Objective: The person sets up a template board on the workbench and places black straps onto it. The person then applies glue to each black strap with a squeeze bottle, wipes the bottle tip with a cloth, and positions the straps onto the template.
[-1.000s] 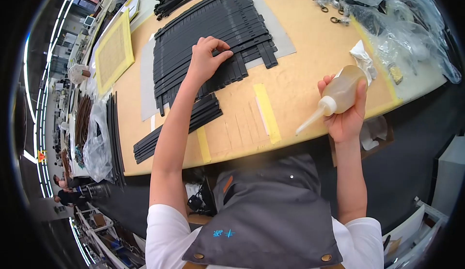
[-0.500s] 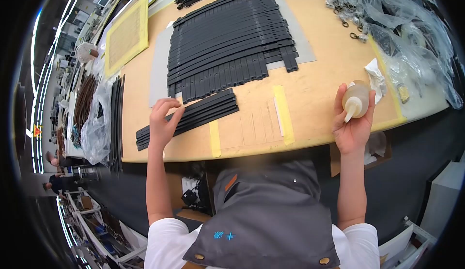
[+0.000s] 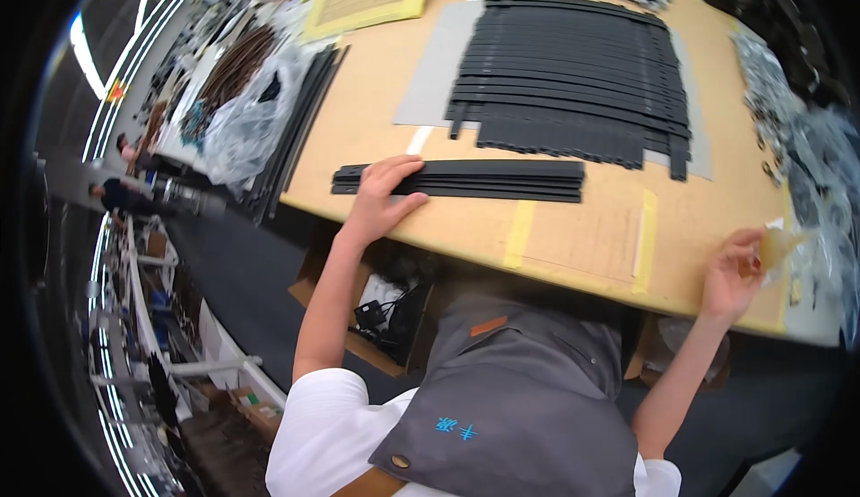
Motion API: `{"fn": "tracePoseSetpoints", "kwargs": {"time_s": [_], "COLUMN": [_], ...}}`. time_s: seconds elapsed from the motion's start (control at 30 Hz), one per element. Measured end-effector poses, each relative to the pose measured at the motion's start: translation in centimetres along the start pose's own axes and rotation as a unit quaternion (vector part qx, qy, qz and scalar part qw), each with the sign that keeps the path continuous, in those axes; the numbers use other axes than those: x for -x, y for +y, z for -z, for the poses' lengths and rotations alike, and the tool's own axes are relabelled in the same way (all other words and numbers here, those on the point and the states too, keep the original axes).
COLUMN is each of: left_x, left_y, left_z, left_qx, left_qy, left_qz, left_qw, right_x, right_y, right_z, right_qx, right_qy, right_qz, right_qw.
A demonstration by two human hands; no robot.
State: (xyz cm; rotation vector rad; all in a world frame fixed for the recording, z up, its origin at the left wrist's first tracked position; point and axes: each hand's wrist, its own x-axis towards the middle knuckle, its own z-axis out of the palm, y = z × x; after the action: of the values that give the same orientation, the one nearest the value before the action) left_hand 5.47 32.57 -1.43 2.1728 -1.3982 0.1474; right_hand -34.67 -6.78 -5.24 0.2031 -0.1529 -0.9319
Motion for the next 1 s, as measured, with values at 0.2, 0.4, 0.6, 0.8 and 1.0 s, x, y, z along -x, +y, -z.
{"fn": "tracePoseSetpoints", "kwargs": {"time_s": [0.2,0.4,0.6,0.8,1.0], "left_x": [1.3,2.3,1.8,0.8,-0.5], "left_y": [0.1,0.2,0.5,0.3,-0.1], "left_z": [0.5,0.8,0.9,1.3,2.0], "left_qx": [0.076,0.072,0.082,0.081,0.112], "left_qy": [-0.007,-0.003,0.006,0.001,-0.025], "left_qz": [0.004,-0.01,-0.032,-0.031,0.014], "left_qw": [0.997,0.997,0.996,0.996,0.993], "right_x": [1.9,1.2,0.8,0.4,-1.5], "right_y": [6.1,14.9,22.2,22.8,20.6], "right_z": [-0.7,-3.5,-2.7,-0.8,-3.7], "right_qx": [0.242,0.789,0.902,0.886,0.914], "right_qy": [0.009,-0.15,-0.337,-0.392,-0.234], "right_qz": [-0.113,-0.152,-0.077,-0.07,-0.108], "right_qw": [0.963,0.576,0.257,0.24,0.312]}}
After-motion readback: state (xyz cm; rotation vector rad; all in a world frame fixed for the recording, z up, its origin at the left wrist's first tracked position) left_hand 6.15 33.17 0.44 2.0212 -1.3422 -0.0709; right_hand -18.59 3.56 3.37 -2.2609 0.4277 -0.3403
